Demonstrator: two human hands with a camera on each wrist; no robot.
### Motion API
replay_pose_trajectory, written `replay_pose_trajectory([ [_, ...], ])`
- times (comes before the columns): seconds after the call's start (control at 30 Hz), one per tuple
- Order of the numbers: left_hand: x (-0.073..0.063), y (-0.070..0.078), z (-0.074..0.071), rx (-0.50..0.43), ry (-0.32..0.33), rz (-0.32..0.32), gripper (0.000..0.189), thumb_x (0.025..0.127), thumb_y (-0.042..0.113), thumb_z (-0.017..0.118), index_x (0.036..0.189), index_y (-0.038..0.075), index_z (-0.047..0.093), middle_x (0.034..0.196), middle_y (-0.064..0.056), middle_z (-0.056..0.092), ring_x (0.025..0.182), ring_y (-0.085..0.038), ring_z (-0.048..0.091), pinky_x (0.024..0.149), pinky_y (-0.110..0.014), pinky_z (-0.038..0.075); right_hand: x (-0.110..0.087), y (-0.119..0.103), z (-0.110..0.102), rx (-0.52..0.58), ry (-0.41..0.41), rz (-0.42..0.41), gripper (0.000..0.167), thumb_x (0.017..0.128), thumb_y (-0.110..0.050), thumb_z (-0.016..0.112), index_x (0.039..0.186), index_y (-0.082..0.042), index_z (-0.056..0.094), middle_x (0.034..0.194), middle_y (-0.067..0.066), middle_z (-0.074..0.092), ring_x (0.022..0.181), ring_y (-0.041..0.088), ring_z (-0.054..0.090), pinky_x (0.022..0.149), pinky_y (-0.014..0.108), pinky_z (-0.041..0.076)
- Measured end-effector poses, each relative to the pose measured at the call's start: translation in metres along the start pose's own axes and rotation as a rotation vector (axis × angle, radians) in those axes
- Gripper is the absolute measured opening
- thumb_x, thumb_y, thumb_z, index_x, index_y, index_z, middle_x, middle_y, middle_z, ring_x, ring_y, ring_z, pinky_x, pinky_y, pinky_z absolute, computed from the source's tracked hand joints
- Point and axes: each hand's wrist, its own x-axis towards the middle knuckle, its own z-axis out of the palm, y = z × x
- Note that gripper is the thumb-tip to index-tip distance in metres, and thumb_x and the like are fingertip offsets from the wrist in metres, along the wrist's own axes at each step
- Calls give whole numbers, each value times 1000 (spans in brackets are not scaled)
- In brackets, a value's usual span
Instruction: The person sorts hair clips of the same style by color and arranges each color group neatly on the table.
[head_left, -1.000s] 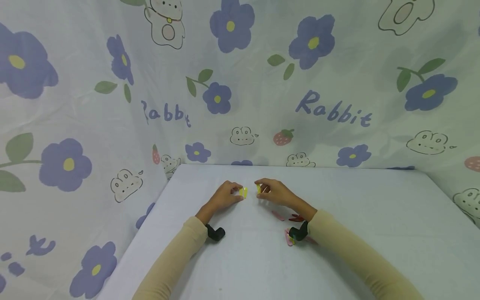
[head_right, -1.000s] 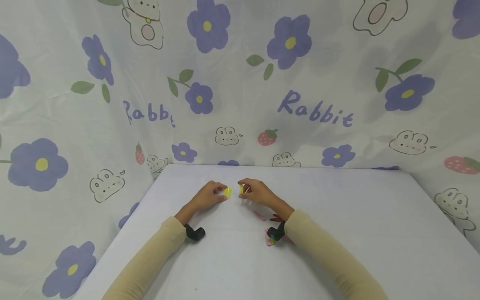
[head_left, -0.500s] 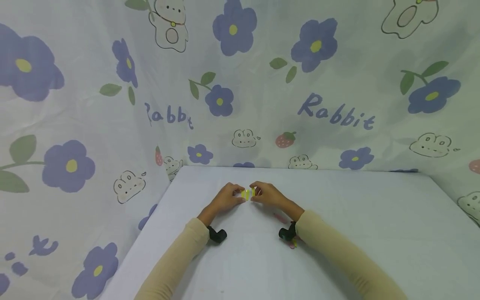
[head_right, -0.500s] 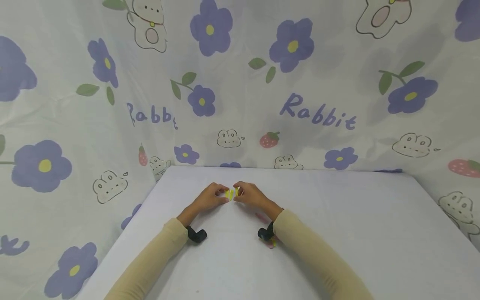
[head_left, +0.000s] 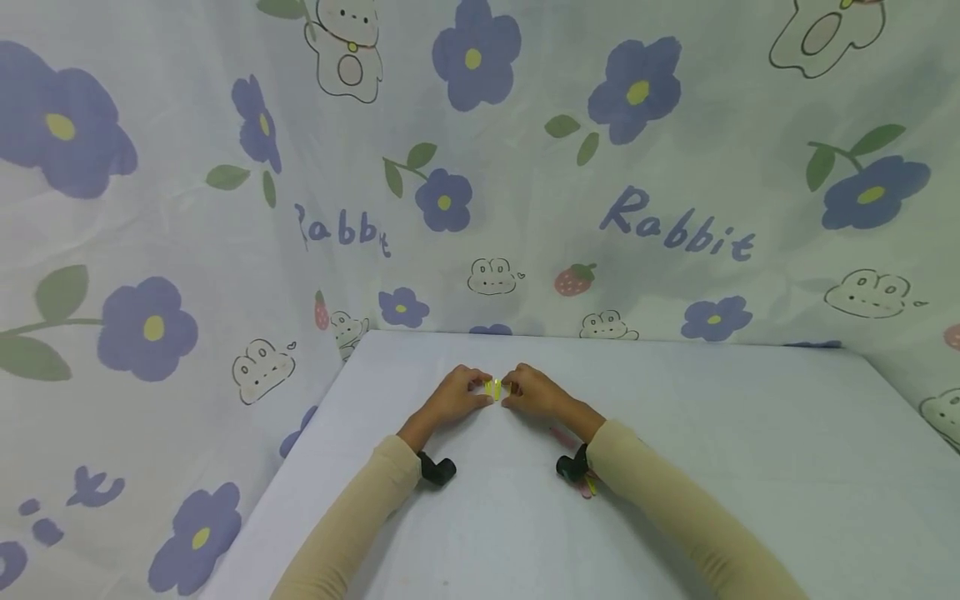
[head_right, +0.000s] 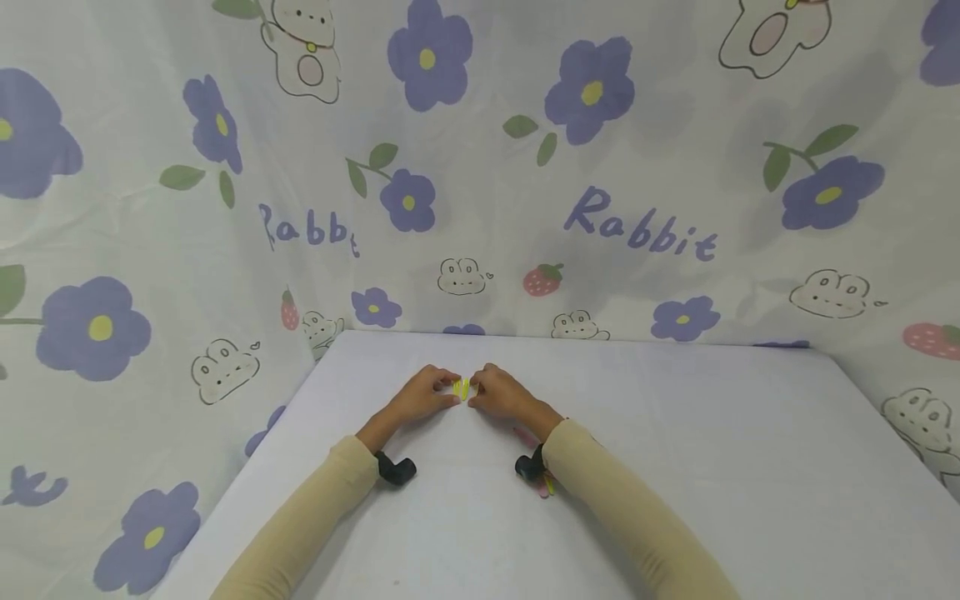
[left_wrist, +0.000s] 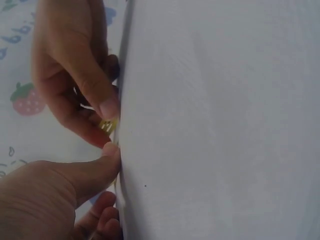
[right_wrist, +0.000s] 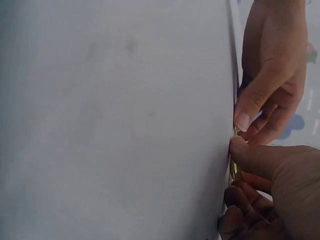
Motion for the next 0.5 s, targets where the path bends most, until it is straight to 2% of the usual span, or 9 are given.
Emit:
replay_pose_trajectory([
  [0.33,-1,1,0,15,-5,-9,43,88,22,78,127,11,67,110,-8,60,97,-20,55,88,-38,48,-4,0,-3,27,-4,54,52,88,-21,78,133,-2,59,103,6,61,89,15,56,83,33,51],
  [0.5,-1,1,0,16,-6,-10,43,88,23,78,128,11,67,112,-8,60,98,-20,55,88,-38,48,-3,2,-2,26,48,120,50,87,-28,79,124,1,63,96,7,59,85,16,54,77,31,49],
])
